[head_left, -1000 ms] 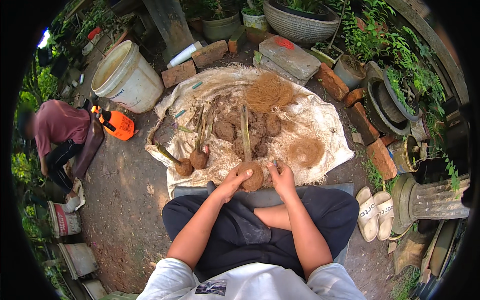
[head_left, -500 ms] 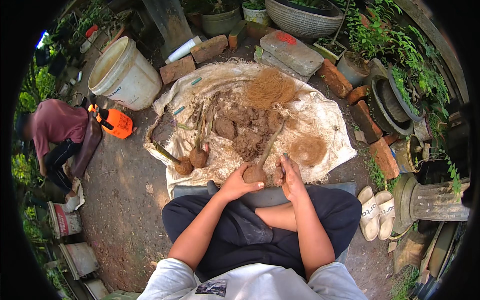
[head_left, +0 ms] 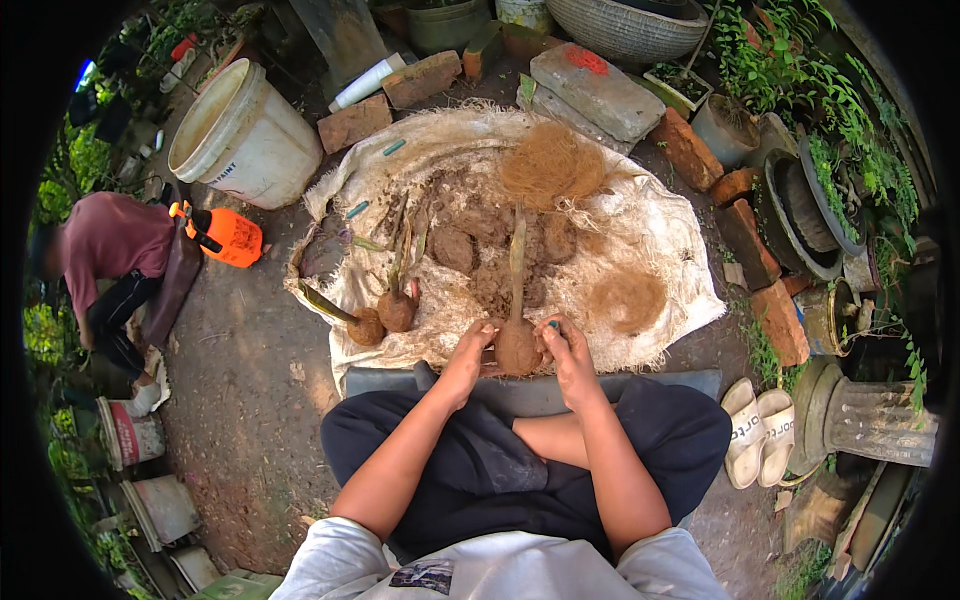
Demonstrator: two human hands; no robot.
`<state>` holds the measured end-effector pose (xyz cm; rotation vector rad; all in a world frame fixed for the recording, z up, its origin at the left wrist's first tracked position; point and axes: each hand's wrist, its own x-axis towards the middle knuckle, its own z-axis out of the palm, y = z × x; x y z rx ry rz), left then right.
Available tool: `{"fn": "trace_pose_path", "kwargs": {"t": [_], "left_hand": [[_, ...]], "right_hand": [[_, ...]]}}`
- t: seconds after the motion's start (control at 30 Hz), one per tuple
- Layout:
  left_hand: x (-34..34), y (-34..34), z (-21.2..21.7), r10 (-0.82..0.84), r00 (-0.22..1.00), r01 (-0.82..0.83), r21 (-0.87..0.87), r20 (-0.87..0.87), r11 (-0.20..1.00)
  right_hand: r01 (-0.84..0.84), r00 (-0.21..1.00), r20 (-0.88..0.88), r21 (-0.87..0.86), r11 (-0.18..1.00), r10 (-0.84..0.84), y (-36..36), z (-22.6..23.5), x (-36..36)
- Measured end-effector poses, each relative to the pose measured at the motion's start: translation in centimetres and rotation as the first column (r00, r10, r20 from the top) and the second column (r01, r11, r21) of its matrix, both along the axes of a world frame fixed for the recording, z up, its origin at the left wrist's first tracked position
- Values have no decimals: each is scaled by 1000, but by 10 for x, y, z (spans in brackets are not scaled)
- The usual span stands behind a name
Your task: The person sits on the ground and handles several plant bulbs and soil on a sack. They pick up a bulb, inspect it, and then mix soil with their hands, preparing the material for planting.
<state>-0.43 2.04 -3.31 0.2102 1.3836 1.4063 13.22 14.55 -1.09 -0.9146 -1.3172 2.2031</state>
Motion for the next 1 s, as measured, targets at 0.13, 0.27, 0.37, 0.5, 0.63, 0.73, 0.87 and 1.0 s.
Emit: {"fn": "trace_pose_path", "kwargs": {"t": [0.13,0.27,0.37,0.5,0.63,0.73,0.87,1.0], "left_hand": [[0,2,8,-146,971,134,-72,-192,988],[4,5,-4,-143,967,127,-88,-209,988],[4,6,-5,14,981,-1,-67,191,998],[-8,0,8,-181,924,183,28,336,983],[0,5,9,4,1000,-4,41,8,999],[3,8,4,112,975,-96,93,-194,991],[4,8,1,126,944,-120,37,-305,992],[3,8,3,98,989,-101,-17,-115,995]], "right_hand": [[122,987,-84,-199,972,-141,8,-10,1],[75,970,-184,-383,921,-156,2,-18,0],[-12,963,-246,-436,900,-106,-1,-23,0],[-33,955,-278,-442,896,-102,2,-20,-3],[-5,979,-193,-361,932,-69,6,-8,-2],[-133,986,-128,-229,964,105,1,-4,-3],[-208,978,-36,-127,970,205,-9,-8,-6],[-108,994,-35,-127,986,104,-8,-14,-4]]}}
